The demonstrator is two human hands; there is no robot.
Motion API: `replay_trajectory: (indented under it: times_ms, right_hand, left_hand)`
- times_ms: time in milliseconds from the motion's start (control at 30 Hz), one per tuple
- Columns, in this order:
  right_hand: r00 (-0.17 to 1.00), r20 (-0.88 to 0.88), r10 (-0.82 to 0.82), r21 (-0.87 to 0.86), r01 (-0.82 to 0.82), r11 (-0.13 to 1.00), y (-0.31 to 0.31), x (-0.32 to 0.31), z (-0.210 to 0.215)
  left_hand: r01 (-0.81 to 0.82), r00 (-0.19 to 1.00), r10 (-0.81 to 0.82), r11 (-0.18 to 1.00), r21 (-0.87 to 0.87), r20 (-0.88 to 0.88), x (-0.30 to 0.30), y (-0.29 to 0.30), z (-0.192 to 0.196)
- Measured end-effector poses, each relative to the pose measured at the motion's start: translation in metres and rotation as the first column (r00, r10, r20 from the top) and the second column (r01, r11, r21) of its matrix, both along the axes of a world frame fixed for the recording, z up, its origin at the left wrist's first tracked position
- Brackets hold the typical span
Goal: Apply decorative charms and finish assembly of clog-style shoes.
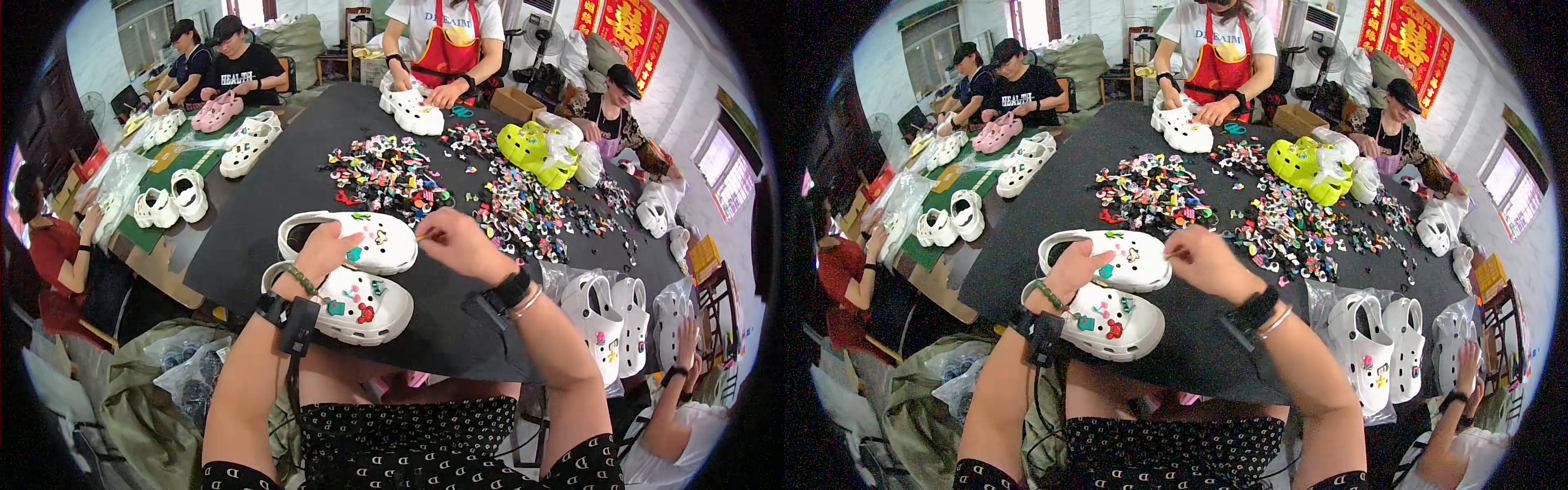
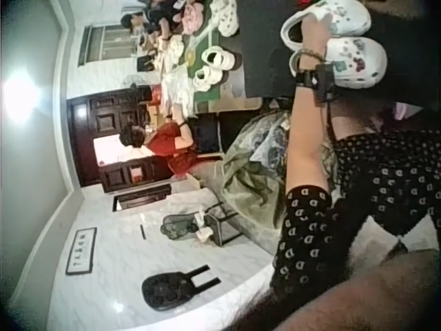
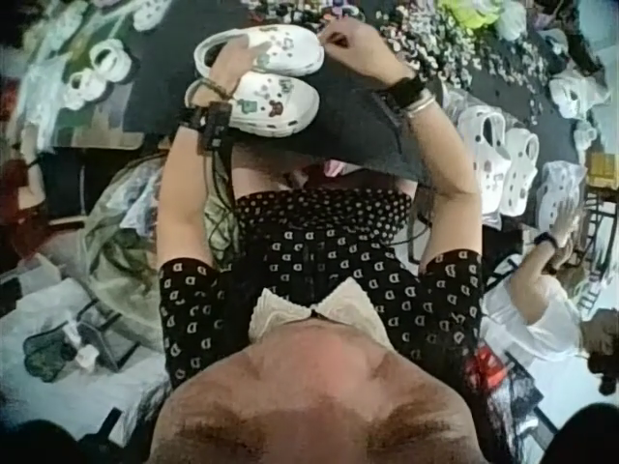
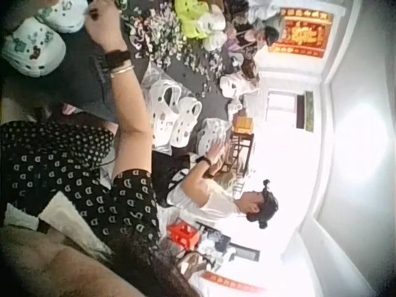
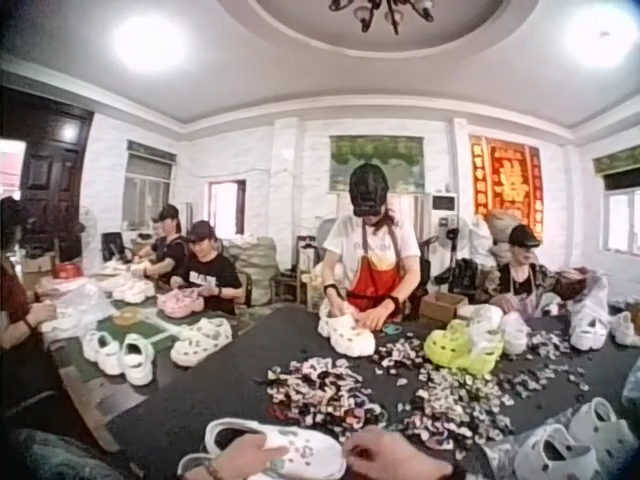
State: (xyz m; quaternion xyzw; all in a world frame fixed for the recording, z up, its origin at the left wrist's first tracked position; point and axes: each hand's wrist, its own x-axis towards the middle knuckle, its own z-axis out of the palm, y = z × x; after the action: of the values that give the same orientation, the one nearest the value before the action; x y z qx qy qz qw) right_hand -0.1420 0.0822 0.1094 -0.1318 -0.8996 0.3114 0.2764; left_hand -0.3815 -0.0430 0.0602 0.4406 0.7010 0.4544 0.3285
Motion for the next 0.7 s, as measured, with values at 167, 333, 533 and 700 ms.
replay_trajectory:
  times_ms: [167,333,533,700]
  right_hand:
    - [0.993,0.085,0.085,0.051,-0.09,0.995,-0.023,-0.037,-0.008]
    - [0.992,0.114,0.049,0.104,-0.061,0.993,-0.03,-0.059,-0.021]
    - [0.996,0.01,0.085,0.187,-0.086,0.979,-0.037,-0.07,-0.02]
    - [0.996,0.031,0.081,0.157,-0.085,0.984,-0.04,-0.071,-0.03]
  left_hand:
    - [0.012,1.0,-0.012,1.0,-0.022,-0.027,-0.004,-0.001,-0.005]
    - [-0.022,0.978,-0.007,0.99,-0.137,-0.206,0.006,-0.003,0.018]
    - [-0.036,0.993,0.044,0.997,0.072,-0.106,0.002,0.003,-0.003]
    - [0.003,0.969,0.012,0.998,0.06,-0.248,0.001,0.0,-0.001]
